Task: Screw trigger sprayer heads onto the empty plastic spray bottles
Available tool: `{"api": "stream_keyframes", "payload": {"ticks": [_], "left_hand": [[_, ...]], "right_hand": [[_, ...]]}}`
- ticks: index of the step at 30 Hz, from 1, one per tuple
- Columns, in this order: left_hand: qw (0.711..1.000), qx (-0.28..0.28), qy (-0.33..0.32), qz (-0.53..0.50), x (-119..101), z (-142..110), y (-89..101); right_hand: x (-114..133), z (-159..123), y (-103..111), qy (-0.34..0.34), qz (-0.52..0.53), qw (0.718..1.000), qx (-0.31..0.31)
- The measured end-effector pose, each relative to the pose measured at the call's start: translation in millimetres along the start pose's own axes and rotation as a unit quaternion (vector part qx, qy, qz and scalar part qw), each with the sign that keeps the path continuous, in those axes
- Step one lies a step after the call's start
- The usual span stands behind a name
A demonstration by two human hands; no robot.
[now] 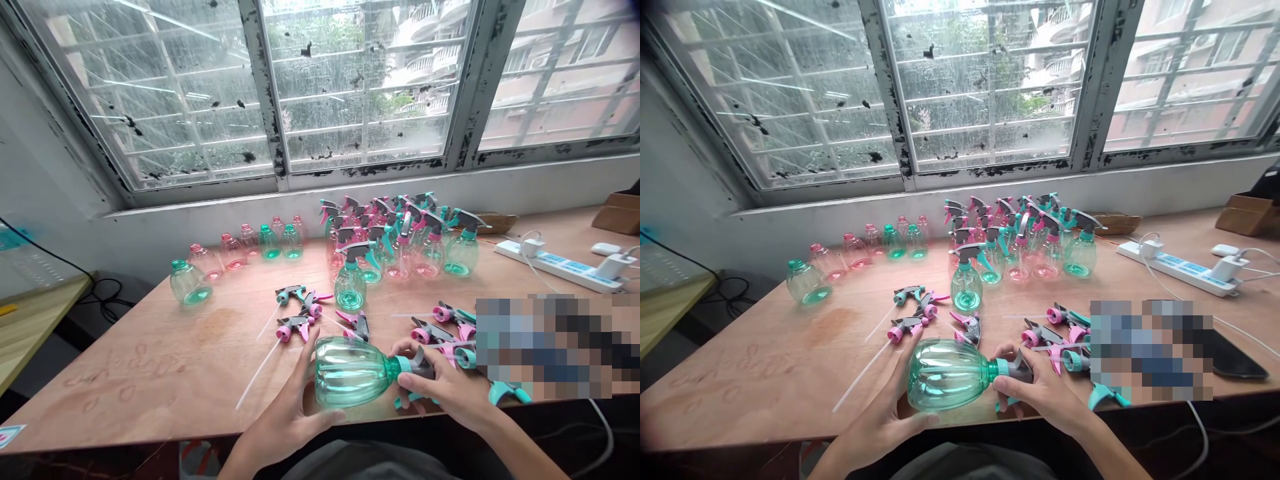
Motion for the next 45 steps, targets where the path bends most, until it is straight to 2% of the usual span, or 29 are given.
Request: {"api": "stream_keyframes", "payload": {"ticks": [3, 9, 15, 20, 26, 33, 40, 45], "left_hand": [[0.999, -0.007, 0.010, 0.045, 0.3, -2.3, 2.0], [0.997, 0.003, 0.021, 0.071, 2.9, -3.7, 2.4], [0.998, 0.028, -0.026, 0.041, -0.1, -1.6, -1.9], [0.999, 0.020, 0.005, 0.031, 1.3, -1.5, -0.7], [0.999, 0.028, 0.008, -0.025, 7.3, -1.5, -0.7], [0.999, 0.022, 0.021, -0.042, 2.1, -0.8, -1.5], [0.993, 0.000, 0.045, -0.111, 0.4, 5.2, 1.8], [0.993, -0.011, 0.060, -0.103, 1.2, 7.3, 3.8]], "right_hand": [[-0.9, -0.5, 0.0, -0.005, -0.006, 1.000, 0.005], [0.6, -1.2, -1.2, 0.001, -0.001, 1.000, 0.005], [4.6, -1.1, -1.2, 0.033, -0.031, 0.999, -0.011], [3.5, -1.2, 1.2, 0.030, -0.058, 0.998, -0.024], [4.3, -0.7, 0.4, 0.030, -0.061, 0.998, -0.013], [1.0, -1.1, 2.9, 0.023, -0.081, 0.996, -0.018], [5.3, 0.1, 1.0, 0.042, -0.057, 0.996, -0.047], [6.5, 1.2, 0.4, 0.043, -0.049, 0.996, -0.059]]}}
Point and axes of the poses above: each hand's wrist, its own z-axis towards the middle knuckle, its own y-axis out of the back of the hand, x = y × z, the point moved 5 cm from there along z, towards the middle knuckle, and after that the axes turned 12 degrees about x, right-handed, at the moved point
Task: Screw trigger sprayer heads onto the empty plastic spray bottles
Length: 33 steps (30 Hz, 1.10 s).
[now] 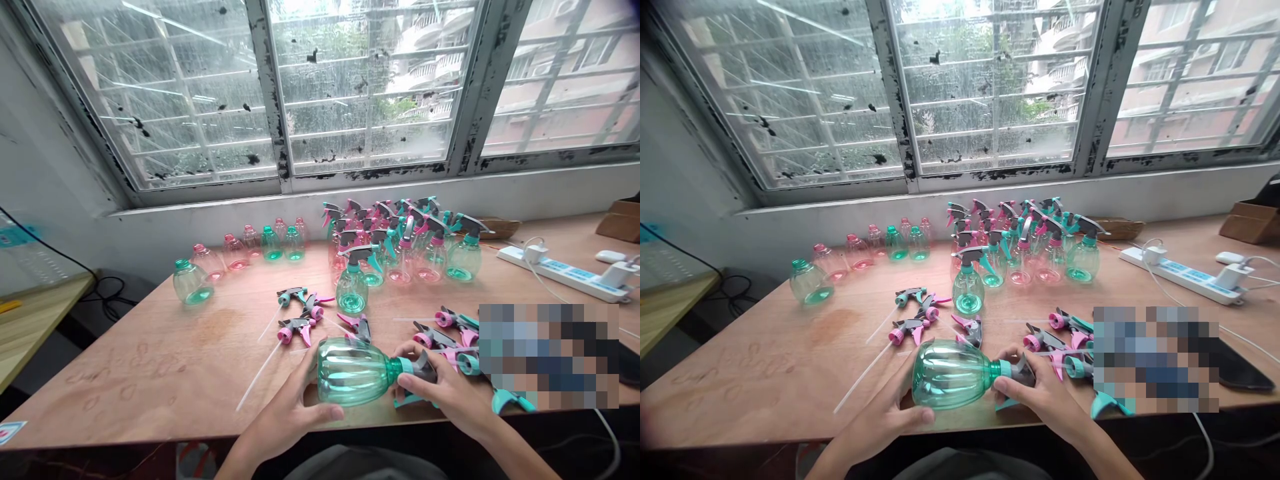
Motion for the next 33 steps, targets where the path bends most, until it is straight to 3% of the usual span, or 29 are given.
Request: {"api": "stream_keyframes", "payload": {"ticks": [6, 13, 28, 33], "left_hand": [[0.995, 0.009, -0.015, 0.096, -6.2, -5.6, -0.9], [0.990, 0.023, -0.033, 0.135, -11.5, -7.7, -4.9], [0.985, 0.022, -0.053, 0.162, 9.9, -7.0, 4.3], [0.991, 0.024, -0.028, 0.127, 1.6, -8.2, 0.4]], "right_hand": [[1.1, -0.3, -0.3, -0.005, -0.007, 1.000, 0.013], [4.1, -0.5, -1.0, -0.014, 0.009, 1.000, 0.009], [-0.5, 0.9, 1.2, -0.011, 0.005, 1.000, 0.005], [-5.0, 0.2, 4.1, -0.017, 0.007, 1.000, 0.003]]}}
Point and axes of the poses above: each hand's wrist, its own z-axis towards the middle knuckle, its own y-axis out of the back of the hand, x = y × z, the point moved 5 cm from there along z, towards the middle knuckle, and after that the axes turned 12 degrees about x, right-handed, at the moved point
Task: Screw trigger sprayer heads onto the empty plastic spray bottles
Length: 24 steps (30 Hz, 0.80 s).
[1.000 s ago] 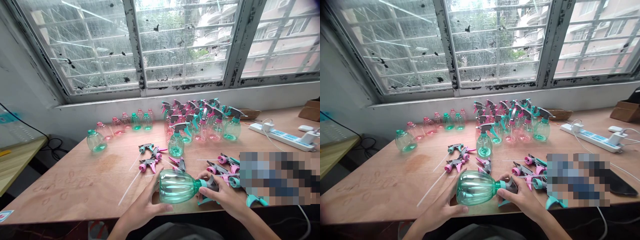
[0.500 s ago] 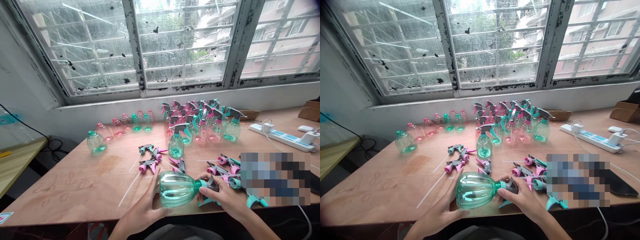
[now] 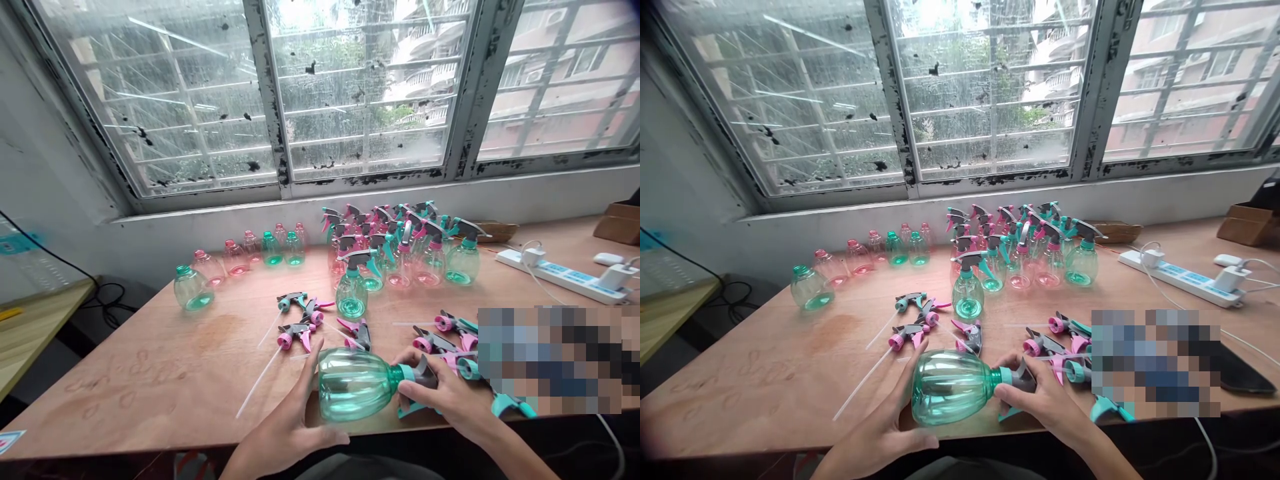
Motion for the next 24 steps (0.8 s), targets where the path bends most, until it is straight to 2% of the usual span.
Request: {"api": "stream_keyframes", "payload": {"ticks": [5, 12, 21, 24], "left_hand": [[0.999, -0.002, 0.006, -0.050, -7.7, 1.1, -1.1], [0.998, -0.002, -0.053, -0.025, 2.9, 1.0, -1.8], [0.990, 0.020, -0.056, -0.126, 1.0, 5.3, -3.9], [0.992, 0.033, -0.052, -0.114, -0.3, 3.7, -4.6]], "right_hand": [[0.4, 0.4, -0.4, 0.001, -0.020, 1.000, 0.002], [2.8, 1.1, -0.5, 0.000, -0.020, 1.000, 0.002], [0.8, 0.7, -0.9, 0.003, -0.022, 1.000, 0.008], [0.3, 0.9, -0.4, 0.005, -0.026, 1.000, 0.005]]}}
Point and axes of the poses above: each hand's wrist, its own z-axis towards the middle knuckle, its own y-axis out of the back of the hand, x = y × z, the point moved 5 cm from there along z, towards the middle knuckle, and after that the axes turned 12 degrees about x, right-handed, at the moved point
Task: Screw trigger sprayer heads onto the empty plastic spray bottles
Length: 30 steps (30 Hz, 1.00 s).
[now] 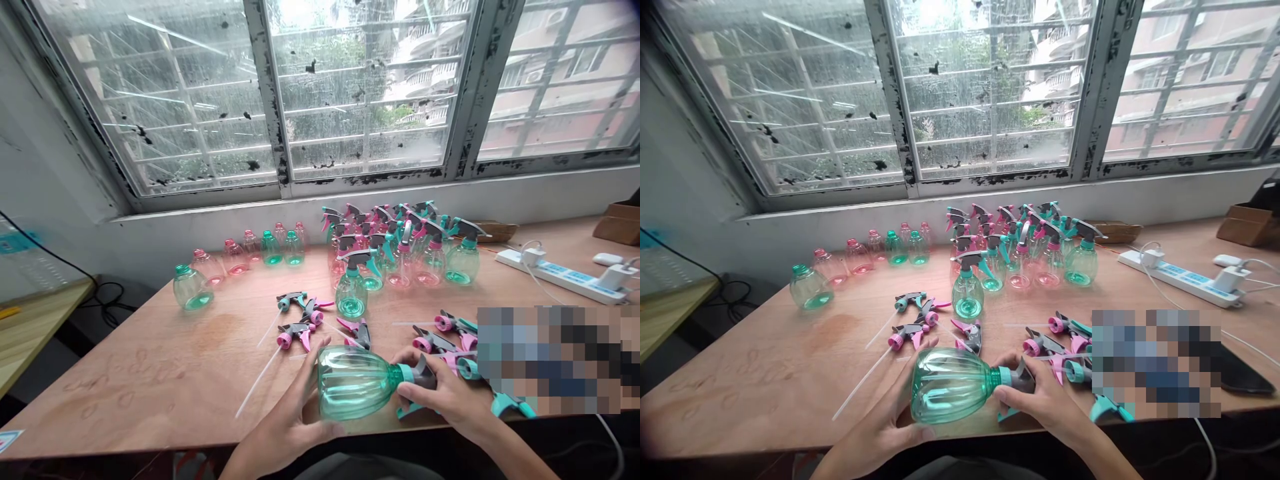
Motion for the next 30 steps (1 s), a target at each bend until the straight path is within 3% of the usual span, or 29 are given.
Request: {"api": "stream_keyframes", "payload": {"ticks": [6, 16, 24, 30], "left_hand": [[0.994, -0.018, -0.006, 0.104, 4.1, -4.4, 3.2], [0.997, -0.021, 0.039, 0.068, -2.0, -1.9, 1.0], [0.990, -0.023, 0.018, 0.139, -0.2, -3.7, 2.2], [0.990, -0.024, 0.079, 0.113, -2.8, -3.9, 1.9]], "right_hand": [[1.4, 0.3, -0.1, -0.005, 0.008, 1.000, 0.008], [2.3, -0.2, -0.1, -0.004, 0.017, 1.000, 0.012], [4.1, -0.1, -1.5, -0.002, 0.030, 0.999, 0.015], [4.0, 0.4, -1.4, 0.005, 0.030, 0.999, 0.013]]}}
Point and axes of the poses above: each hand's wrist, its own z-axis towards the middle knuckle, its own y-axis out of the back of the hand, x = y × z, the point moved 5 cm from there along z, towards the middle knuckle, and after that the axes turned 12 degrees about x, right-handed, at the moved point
